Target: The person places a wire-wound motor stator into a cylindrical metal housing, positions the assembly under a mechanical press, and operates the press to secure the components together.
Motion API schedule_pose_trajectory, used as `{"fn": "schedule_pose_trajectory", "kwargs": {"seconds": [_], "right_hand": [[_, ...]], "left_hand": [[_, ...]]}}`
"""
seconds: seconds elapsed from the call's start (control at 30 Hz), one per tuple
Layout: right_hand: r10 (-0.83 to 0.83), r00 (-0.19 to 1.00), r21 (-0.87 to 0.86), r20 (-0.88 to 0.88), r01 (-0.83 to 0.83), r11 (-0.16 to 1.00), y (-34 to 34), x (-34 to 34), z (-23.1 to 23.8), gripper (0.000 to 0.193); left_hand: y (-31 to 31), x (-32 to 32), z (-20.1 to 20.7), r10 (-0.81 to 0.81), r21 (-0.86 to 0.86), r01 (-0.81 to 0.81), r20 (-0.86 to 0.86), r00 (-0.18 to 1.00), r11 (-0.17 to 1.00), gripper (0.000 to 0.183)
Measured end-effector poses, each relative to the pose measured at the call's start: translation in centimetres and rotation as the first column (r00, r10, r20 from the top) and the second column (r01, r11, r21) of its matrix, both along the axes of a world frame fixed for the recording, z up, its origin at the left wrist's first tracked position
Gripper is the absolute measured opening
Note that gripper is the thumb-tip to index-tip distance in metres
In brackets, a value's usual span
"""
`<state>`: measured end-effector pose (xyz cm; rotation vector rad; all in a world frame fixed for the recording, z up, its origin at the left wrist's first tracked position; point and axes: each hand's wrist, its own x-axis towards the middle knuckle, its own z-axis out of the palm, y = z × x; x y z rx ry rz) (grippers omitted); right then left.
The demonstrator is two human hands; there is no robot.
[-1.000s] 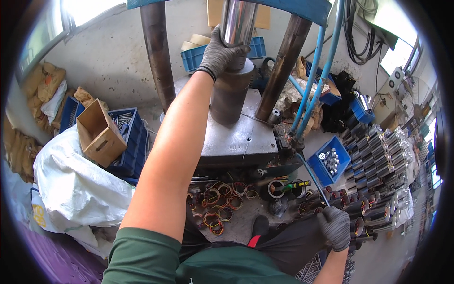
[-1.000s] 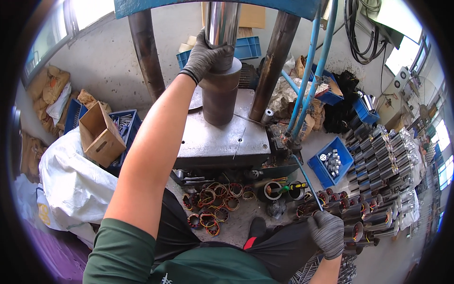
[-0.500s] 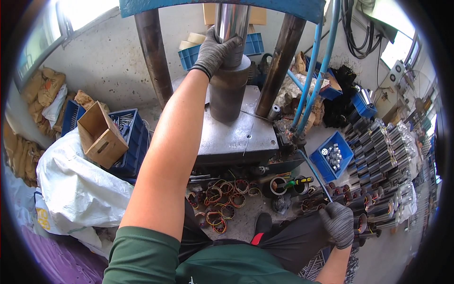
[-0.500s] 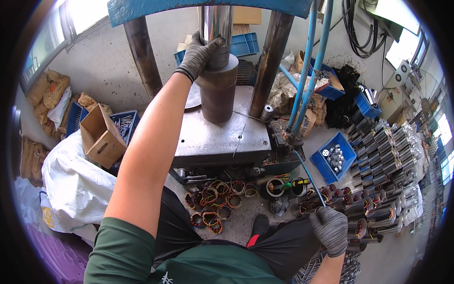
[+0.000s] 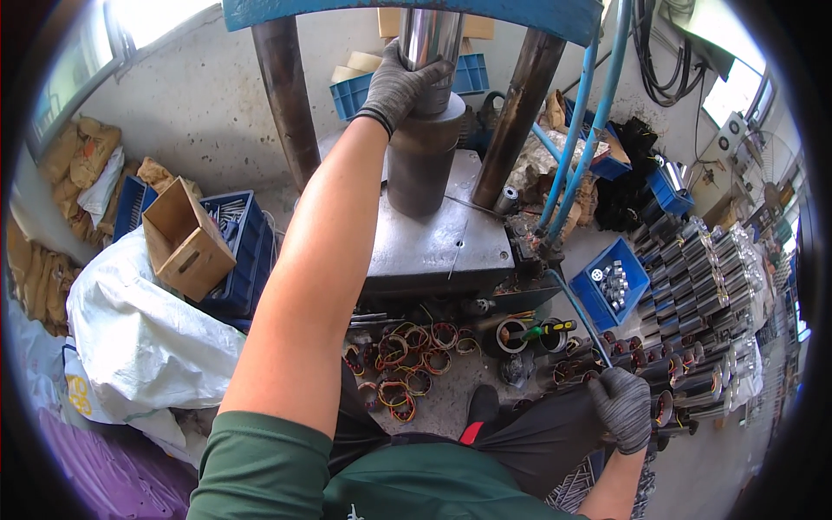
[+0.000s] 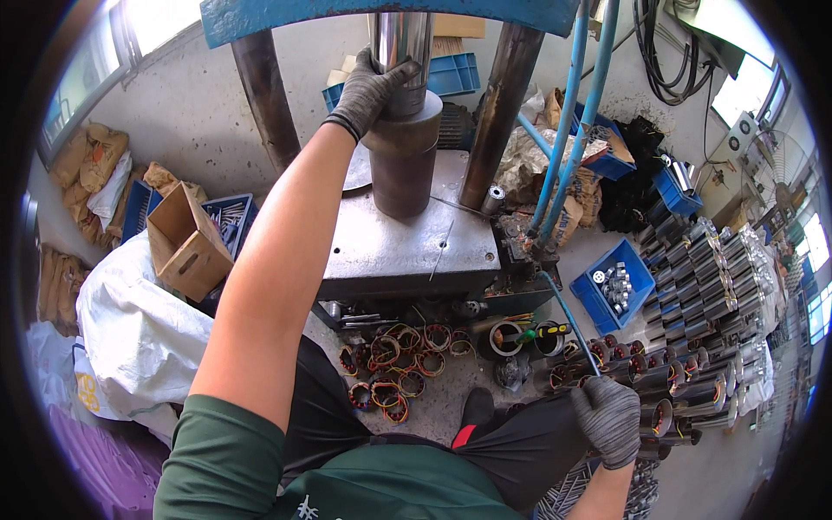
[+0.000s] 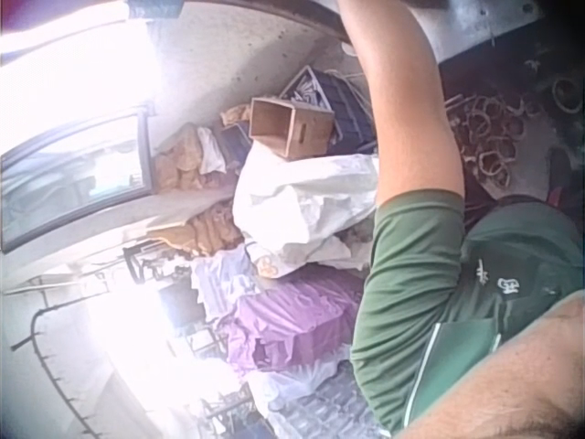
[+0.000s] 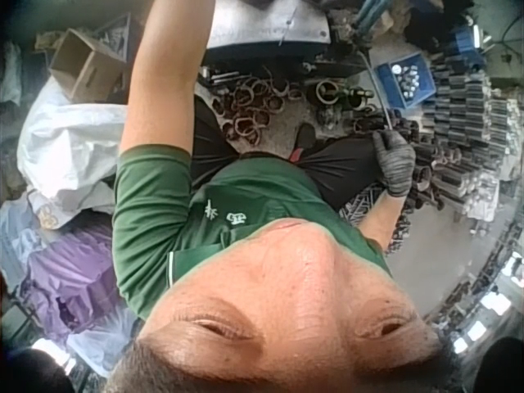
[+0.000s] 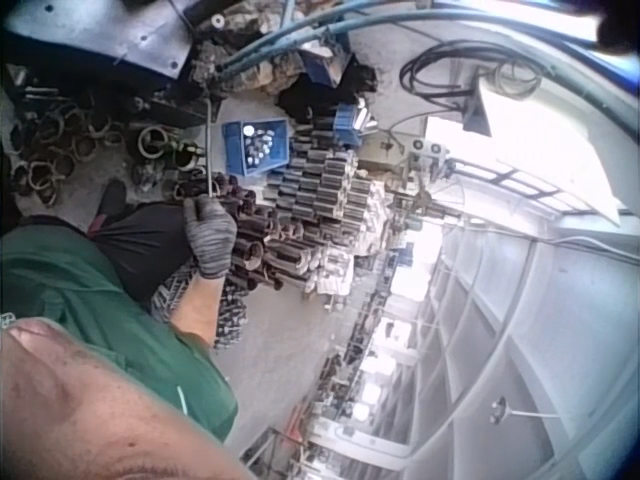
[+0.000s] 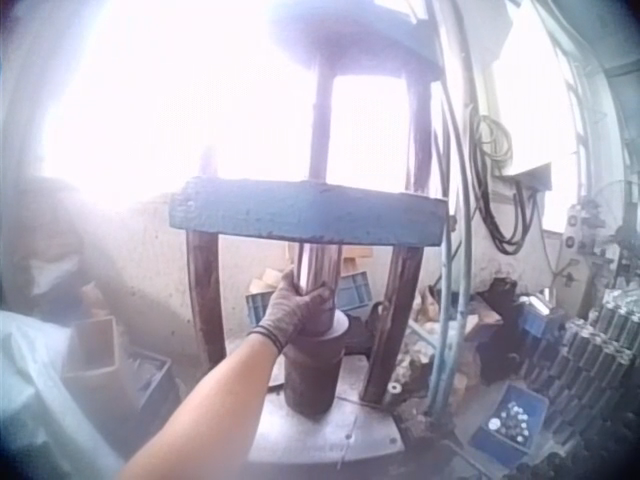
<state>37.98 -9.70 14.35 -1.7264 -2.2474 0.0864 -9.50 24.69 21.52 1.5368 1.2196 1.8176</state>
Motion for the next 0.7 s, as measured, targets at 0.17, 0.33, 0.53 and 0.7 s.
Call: {"fn": "schedule_pose_trajectory", "kwargs": {"seconds": [0.17,0.33,0.53,0.7], "right_hand": [[0.0,1.0,-0.011,0.01,0.0,1.0,0.2,0.2,0.0,0.018],[0.012,0.999,-0.052,0.049,-0.01,0.999,0.3,0.5,0.7,0.018],[0.205,0.971,-0.169,0.122,-0.183,0.968,1.1,0.9,2.6,0.027],[0.223,0.971,-0.273,0.085,-0.193,0.943,2.5,0.9,4.2,0.029]], "left_hand": [[0.2,-0.4,-0.2,0.012,0.01,-0.012,-0.019,1.0,1.0,0.103],[0.3,-0.3,-0.3,0.005,0.036,-0.004,-0.031,1.0,0.999,0.105],[0.0,-0.2,-0.1,0.029,0.02,-0.028,-0.053,0.998,0.999,0.105],[-0.4,-0.2,0.0,0.033,-0.009,-0.033,-0.075,0.997,0.999,0.102]]}}
